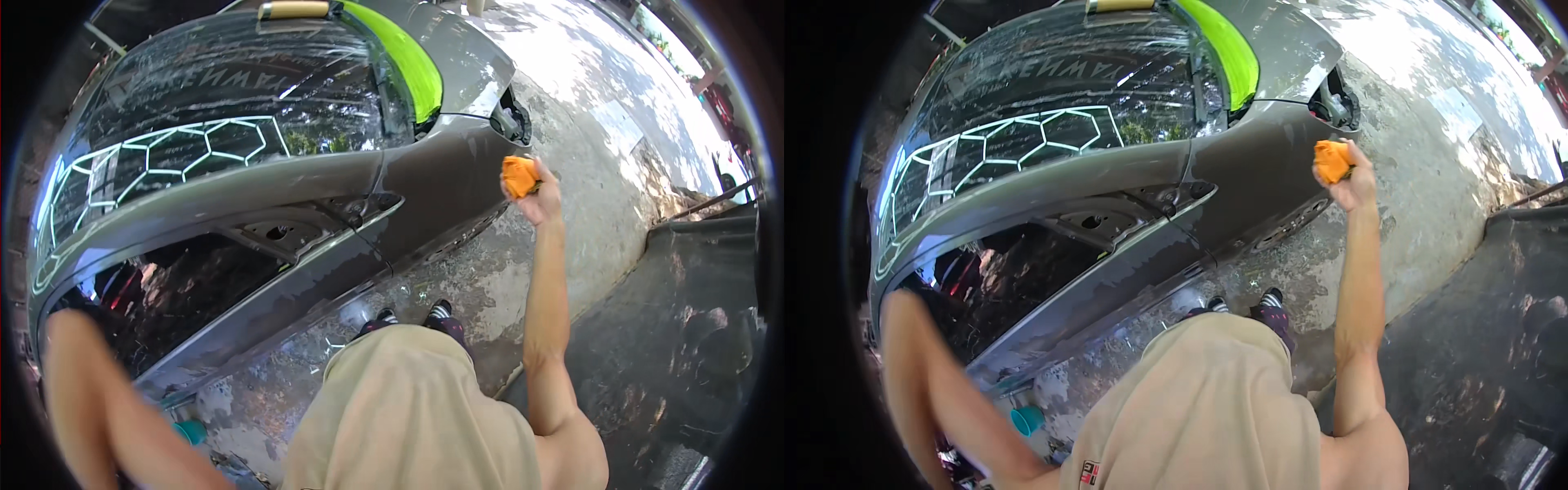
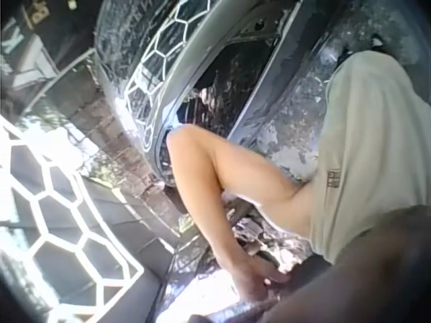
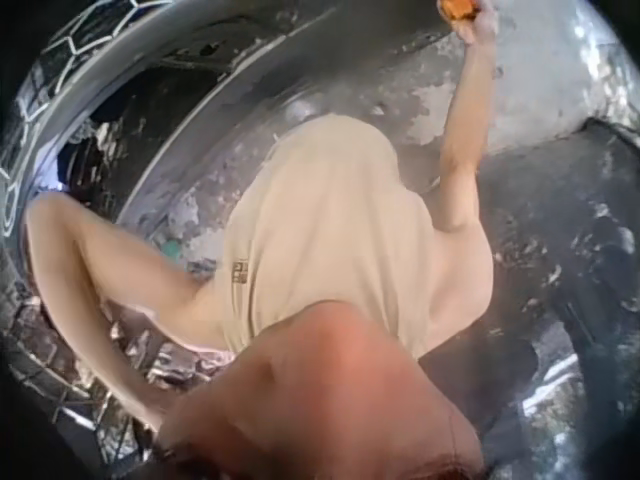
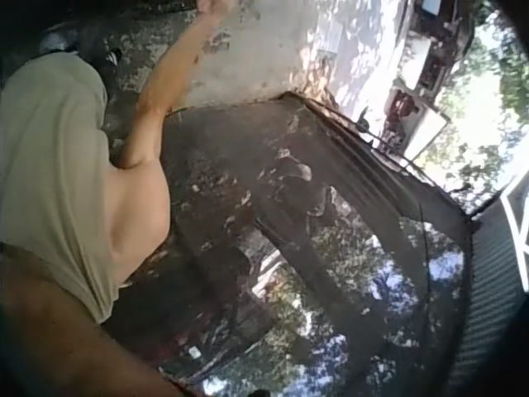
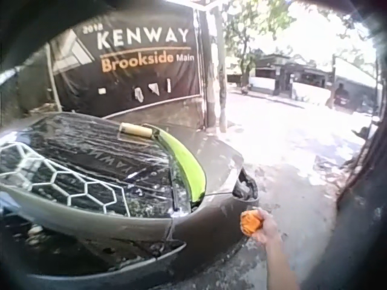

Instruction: Sanding a car body panel using a sanding block and water for surface preparation.

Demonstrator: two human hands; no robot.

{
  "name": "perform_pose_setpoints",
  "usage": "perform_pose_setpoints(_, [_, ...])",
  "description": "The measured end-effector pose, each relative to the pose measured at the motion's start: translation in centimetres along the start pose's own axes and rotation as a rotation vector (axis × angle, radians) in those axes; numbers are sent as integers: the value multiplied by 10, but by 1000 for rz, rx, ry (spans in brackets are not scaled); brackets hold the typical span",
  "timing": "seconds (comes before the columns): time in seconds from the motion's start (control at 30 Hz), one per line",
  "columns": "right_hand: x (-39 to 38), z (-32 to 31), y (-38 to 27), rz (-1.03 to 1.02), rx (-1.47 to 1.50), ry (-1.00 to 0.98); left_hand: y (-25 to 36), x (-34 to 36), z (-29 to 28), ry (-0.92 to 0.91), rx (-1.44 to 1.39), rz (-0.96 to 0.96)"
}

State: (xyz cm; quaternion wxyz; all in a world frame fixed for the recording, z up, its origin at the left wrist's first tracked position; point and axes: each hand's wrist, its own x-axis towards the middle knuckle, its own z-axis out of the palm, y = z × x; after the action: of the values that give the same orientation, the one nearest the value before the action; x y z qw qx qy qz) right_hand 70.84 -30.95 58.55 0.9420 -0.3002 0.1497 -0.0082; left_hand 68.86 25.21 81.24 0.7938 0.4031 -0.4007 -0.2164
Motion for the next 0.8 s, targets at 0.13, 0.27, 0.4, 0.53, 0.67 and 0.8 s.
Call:
perform_pose_setpoints(0.13, [-4, 22, 51, -148, 40, 4, -28, 60, 39, 249, -58, -67])
perform_pose_setpoints(0.27, [-4, 38, 94, -355, 79, 144, -262, 160, 40, 409, 542, -323])
perform_pose_setpoints(0.4, [0, 109, 124, -518, 338, 9, -354, 199, 11, 359, 814, -343])
perform_pose_setpoints(0.53, [12, 87, 104, -517, 383, 48, -365, 238, -28, 472, 471, -523])
perform_pose_setpoints(0.67, [58, 47, 103, -810, -840, 647, -348, 288, -52, 182, 895, -484])
perform_pose_setpoints(0.8, [74, 97, 172, -793, -1383, 416, -361, 332, -85, -136, 1177, -294])
